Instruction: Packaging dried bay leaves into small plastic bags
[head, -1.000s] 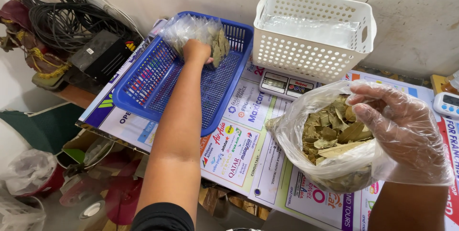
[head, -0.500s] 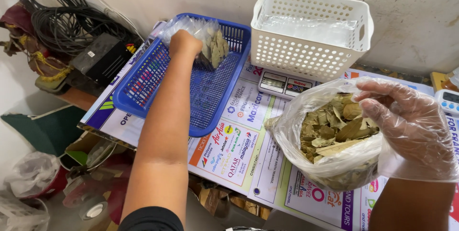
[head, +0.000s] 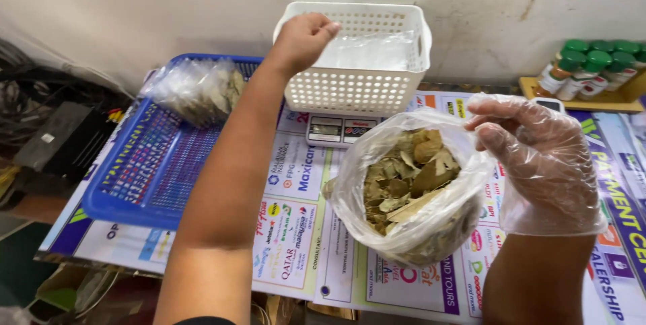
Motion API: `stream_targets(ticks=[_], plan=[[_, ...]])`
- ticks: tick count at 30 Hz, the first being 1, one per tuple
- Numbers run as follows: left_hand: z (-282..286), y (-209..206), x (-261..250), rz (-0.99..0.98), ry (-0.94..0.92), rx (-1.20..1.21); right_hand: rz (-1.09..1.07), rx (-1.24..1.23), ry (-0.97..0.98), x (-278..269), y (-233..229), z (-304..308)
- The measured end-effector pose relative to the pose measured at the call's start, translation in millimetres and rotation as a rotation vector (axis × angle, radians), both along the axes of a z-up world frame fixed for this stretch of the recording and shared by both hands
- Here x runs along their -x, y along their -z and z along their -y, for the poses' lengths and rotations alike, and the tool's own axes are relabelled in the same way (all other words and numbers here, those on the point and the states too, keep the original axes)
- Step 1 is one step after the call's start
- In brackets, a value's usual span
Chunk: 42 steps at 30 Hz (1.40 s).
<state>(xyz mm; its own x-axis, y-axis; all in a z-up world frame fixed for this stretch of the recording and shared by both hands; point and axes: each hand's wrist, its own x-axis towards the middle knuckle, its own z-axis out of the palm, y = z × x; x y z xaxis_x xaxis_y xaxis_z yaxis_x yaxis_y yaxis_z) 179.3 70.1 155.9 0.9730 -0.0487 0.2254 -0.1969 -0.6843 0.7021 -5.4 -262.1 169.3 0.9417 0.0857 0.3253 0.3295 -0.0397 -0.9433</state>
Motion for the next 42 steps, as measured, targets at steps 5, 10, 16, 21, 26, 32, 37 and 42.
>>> stream_targets(ticks=[5, 10, 16, 21, 26, 32, 37, 42], plan=[[31, 36, -87, -0.289, 0.120, -0.524, 0.034, 0.031, 0.001, -4, 3, 10], [49, 13, -75, -0.667, -0.024, -0.633, 0.057, 0.017, 0.033, -6, 4, 11], [33, 42, -114, -0.679, -0.077, -0.644, 0.025, -0.006, 0.031, -3, -1, 7], [10, 53, -129, -0.547, -0.243, -0.602, 0.010, -0.006, 0.027, -6, 8, 5], [-7, 48, -96, -0.208, -0.291, -0.219, -0.037, -0.035, 0.023, -3, 9, -1], [10, 3, -10, 0.593, -0.030, -0.032, 0.002, 0.098, 0.015, -7, 13, 4], [38, -45, 97, 0.787, 0.099, 0.027, 0.208, 0.344, -0.075, -7, 6, -7], [57, -41, 170, 0.357, 0.054, 0.195, 0.606, 0.539, -0.034, -9, 7, -30]])
